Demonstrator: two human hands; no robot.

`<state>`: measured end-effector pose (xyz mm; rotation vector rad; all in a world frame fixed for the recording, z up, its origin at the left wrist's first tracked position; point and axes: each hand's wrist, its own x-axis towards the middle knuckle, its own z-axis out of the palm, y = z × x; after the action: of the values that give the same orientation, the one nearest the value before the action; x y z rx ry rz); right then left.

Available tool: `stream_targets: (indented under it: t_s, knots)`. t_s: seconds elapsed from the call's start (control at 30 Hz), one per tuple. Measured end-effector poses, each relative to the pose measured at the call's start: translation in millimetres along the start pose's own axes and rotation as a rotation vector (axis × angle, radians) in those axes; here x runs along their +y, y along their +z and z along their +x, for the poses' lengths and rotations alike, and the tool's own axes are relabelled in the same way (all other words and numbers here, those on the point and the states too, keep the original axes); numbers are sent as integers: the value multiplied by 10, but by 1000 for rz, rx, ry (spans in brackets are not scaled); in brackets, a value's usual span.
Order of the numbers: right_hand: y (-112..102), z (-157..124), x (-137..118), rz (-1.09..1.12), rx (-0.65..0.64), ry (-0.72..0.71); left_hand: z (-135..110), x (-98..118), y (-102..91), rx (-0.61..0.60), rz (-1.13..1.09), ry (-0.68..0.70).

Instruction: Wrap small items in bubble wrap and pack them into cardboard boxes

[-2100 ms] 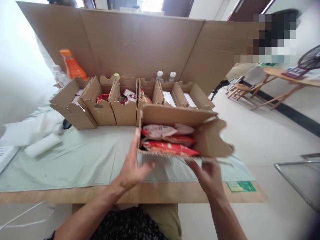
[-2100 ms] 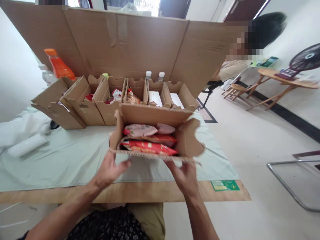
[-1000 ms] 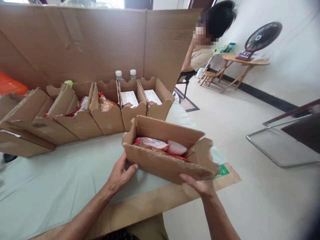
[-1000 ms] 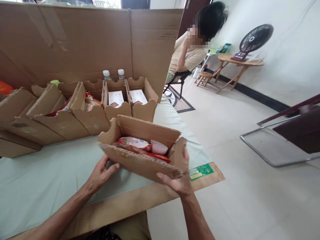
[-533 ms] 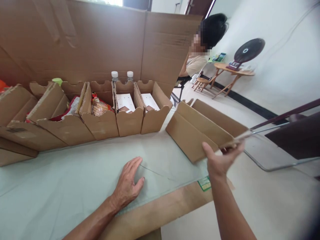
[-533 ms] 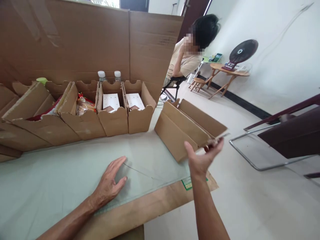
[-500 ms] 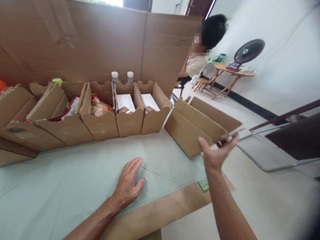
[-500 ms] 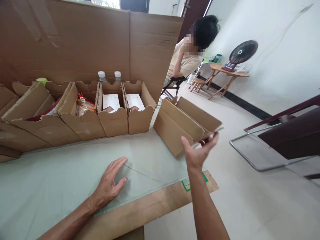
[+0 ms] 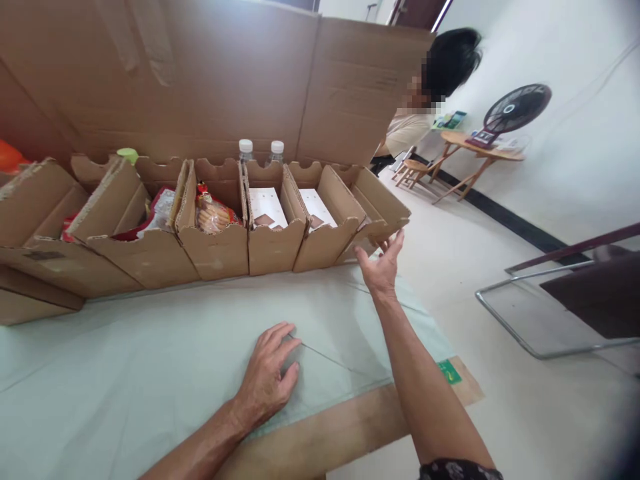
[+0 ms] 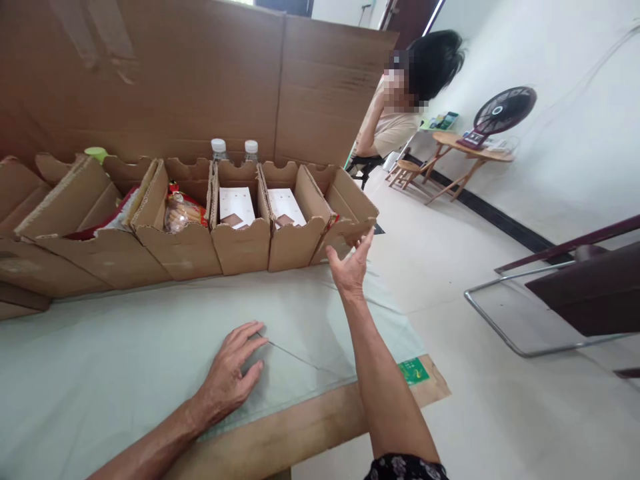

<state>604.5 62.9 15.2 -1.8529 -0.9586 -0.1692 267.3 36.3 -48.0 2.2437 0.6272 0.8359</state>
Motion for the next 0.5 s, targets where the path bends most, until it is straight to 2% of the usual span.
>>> stream_targets:
  t_s: [0.1, 0.17, 0.2, 0.3, 0.4, 0.5]
  knots:
    - [-173, -116, -78, 36, 137, 112, 11, 5, 10, 6, -2, -7]
    - [-297, -194, -256, 19, 186, 27, 20, 9, 12, -1, -11, -20]
    - [-344, -220, -386, 12, 166, -38, 24, 11, 11, -6, -19, -27]
    - [-352, -188, -878, -30, -78, -180, 23, 6, 10, -7, -45, -44]
    - [-190, 5, -1309, -242, -382, -227, 18, -9, 13, 9, -78, -56]
    - [-60, 151, -1504, -527, -489, -205, 21, -28, 14, 29, -145, -77]
